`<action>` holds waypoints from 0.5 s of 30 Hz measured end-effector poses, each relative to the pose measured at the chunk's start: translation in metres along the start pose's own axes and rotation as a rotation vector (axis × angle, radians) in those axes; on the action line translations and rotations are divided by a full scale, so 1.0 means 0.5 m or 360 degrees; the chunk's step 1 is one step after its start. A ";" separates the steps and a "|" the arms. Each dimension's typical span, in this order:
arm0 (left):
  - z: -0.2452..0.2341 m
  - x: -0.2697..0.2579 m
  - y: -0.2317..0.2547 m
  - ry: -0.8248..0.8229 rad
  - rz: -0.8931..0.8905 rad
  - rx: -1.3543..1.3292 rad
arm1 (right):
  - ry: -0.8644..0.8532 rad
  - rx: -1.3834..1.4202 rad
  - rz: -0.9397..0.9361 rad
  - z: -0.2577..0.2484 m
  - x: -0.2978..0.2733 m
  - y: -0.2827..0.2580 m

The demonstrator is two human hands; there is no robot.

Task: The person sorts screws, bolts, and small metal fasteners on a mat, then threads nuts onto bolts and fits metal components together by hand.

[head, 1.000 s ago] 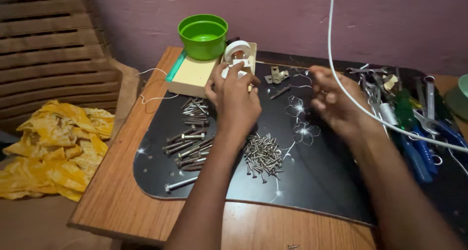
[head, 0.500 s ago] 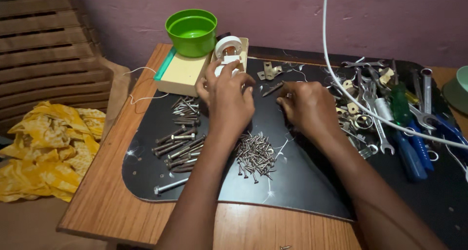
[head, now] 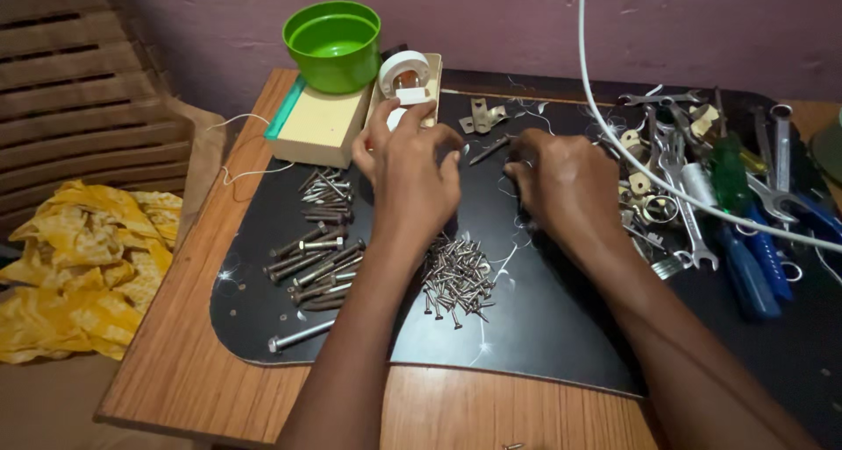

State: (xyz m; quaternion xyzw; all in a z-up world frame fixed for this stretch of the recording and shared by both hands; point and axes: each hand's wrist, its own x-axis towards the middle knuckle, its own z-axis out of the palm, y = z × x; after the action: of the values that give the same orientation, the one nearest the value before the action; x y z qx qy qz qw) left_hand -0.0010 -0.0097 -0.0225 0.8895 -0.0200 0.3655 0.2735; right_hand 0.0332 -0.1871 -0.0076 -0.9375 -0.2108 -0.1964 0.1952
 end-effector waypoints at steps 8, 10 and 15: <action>0.002 -0.001 0.004 -0.0057 -0.0003 0.0002 | 0.0040 -0.0050 -0.0025 0.008 0.002 0.012; 0.002 -0.001 0.006 -0.0057 -0.0008 0.0000 | 0.0012 -0.0091 -0.0005 0.009 0.003 0.016; -0.012 0.009 0.013 0.0046 0.0280 -0.0208 | 0.0057 0.0602 0.0056 0.035 0.016 0.034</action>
State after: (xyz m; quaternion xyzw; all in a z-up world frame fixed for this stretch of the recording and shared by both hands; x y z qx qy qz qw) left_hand -0.0030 -0.0116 -0.0129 0.8592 -0.1178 0.3988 0.2980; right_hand 0.0529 -0.1911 -0.0235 -0.8840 -0.2240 -0.1666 0.3750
